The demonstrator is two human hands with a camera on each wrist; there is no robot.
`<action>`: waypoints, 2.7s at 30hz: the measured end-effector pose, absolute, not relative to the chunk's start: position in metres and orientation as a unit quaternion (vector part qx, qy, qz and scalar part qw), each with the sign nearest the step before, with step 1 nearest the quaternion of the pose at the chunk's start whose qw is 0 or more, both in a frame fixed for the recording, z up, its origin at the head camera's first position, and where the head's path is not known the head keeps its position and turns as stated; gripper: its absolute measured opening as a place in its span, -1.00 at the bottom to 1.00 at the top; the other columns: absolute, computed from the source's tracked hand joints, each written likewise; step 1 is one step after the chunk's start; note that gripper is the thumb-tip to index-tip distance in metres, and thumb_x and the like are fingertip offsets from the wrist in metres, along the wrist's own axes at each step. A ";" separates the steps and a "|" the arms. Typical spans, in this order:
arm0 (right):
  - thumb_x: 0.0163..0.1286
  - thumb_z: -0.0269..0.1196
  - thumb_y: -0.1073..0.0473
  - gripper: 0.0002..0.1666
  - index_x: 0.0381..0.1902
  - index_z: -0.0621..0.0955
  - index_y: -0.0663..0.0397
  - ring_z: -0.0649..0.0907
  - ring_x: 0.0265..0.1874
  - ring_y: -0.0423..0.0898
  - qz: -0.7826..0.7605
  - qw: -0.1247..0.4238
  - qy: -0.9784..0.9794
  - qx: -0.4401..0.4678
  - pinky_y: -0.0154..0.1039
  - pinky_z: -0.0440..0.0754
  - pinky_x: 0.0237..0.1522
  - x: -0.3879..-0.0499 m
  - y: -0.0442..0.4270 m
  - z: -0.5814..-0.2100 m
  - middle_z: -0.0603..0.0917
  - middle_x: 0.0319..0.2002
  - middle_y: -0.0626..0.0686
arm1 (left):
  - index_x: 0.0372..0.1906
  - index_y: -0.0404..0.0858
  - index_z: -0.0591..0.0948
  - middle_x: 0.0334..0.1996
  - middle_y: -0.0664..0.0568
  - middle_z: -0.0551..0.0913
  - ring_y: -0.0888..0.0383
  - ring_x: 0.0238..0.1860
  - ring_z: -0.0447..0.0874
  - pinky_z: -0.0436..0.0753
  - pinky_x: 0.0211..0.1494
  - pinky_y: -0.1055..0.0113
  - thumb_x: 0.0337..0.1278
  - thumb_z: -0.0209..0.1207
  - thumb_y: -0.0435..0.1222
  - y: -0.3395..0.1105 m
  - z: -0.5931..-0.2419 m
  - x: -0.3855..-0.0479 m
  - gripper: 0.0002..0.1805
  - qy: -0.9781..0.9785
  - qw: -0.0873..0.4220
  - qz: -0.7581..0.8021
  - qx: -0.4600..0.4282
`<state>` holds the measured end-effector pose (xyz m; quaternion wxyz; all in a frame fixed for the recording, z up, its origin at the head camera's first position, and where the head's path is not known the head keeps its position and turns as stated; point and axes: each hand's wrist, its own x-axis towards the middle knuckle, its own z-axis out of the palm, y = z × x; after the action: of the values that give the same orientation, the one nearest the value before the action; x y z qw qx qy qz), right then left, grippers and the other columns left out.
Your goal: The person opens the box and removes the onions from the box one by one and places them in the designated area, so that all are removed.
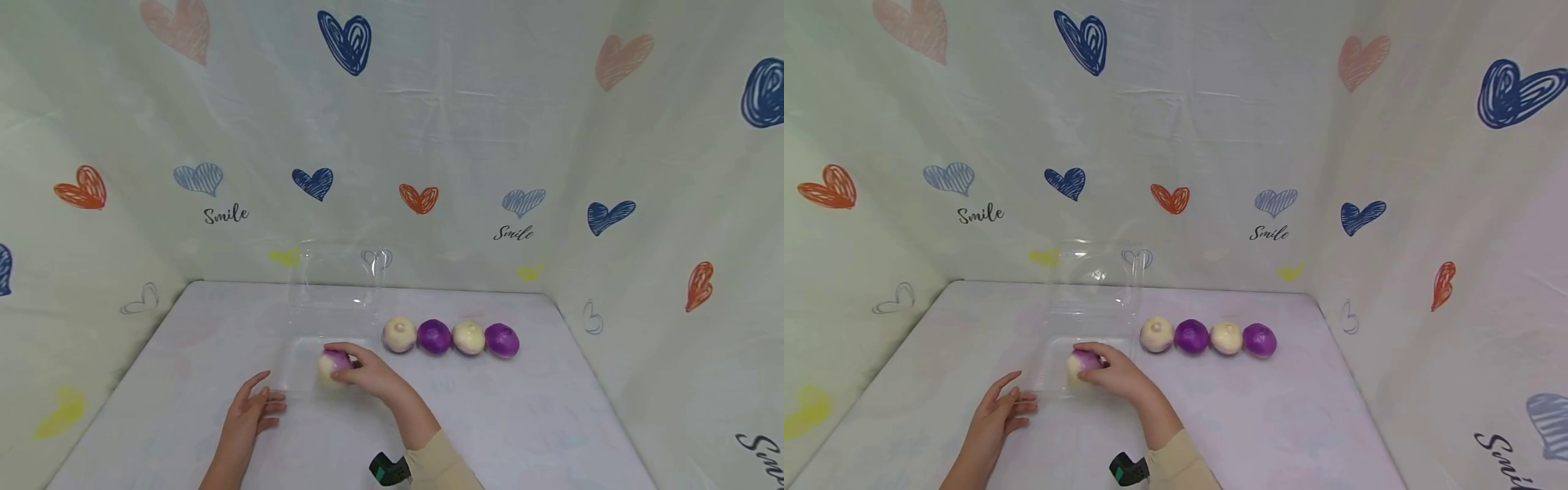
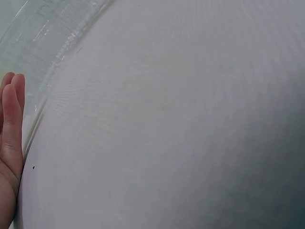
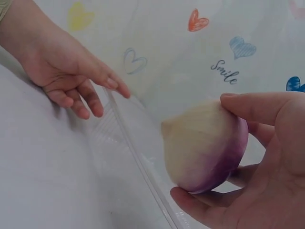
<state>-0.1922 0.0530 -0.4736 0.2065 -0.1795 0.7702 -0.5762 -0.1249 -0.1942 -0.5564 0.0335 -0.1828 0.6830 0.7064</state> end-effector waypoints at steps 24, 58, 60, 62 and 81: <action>0.45 0.15 0.26 -0.57 0.26 0.52 0.11 0.50 0.00 -0.10 -0.659 0.152 0.726 -0.125 -0.19 0.57 -0.14 -0.198 0.104 -0.476 0.40 0.30 0.17 | 0.44 -0.02 0.18 -0.15 0.04 0.68 0.20 -0.18 0.68 0.64 -0.17 0.33 0.53 -0.10 -0.11 -0.193 -0.555 -0.124 -0.52 0.684 0.036 0.704 -0.186; 0.57 -0.05 0.22 -0.70 0.16 0.39 0.22 0.49 0.02 0.06 -0.733 0.070 0.676 -0.013 -0.03 0.58 -0.05 -0.195 0.176 -0.485 0.24 0.30 0.25 | 0.44 -0.04 0.18 -0.16 0.05 0.68 0.20 -0.19 0.68 0.64 -0.17 0.33 0.53 -0.09 -0.10 -0.193 -0.557 -0.126 -0.50 0.684 0.035 0.702 -0.193; 0.55 -0.06 0.25 -0.71 0.16 0.37 0.20 0.47 0.05 0.11 -0.737 0.073 0.672 -0.003 -0.03 0.58 -0.05 -0.194 0.180 -0.485 0.17 0.35 0.27 | 0.44 -0.04 0.18 -0.17 0.06 0.68 0.20 -0.19 0.68 0.64 -0.17 0.33 0.53 -0.09 -0.10 -0.193 -0.556 -0.126 -0.51 0.684 0.036 0.702 -0.195; 0.52 -0.03 0.28 -0.71 0.15 0.35 0.20 0.44 0.10 0.16 -0.738 0.073 0.671 0.003 -0.03 0.58 -0.06 -0.193 0.183 -0.484 0.05 0.42 0.27 | 0.44 -0.03 0.18 -0.16 0.05 0.68 0.20 -0.19 0.68 0.64 -0.17 0.33 0.53 -0.09 -0.10 -0.193 -0.556 -0.126 -0.50 0.686 0.037 0.700 -0.194; 0.31 0.20 0.44 -0.40 0.23 0.24 0.13 0.46 0.00 0.12 -0.731 0.030 0.680 0.044 -0.19 0.60 -0.25 -0.187 0.216 -0.497 0.13 0.33 0.24 | 0.43 -0.02 0.18 -0.16 0.04 0.68 0.20 -0.20 0.68 0.64 -0.18 0.32 0.54 -0.11 -0.12 -0.192 -0.557 -0.125 -0.52 0.690 0.030 0.697 -0.195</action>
<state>-0.1868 0.2156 -0.4966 0.0304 0.0436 0.6799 -0.7314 -0.1254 -0.1918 -0.5567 0.0299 -0.1951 0.6898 0.6965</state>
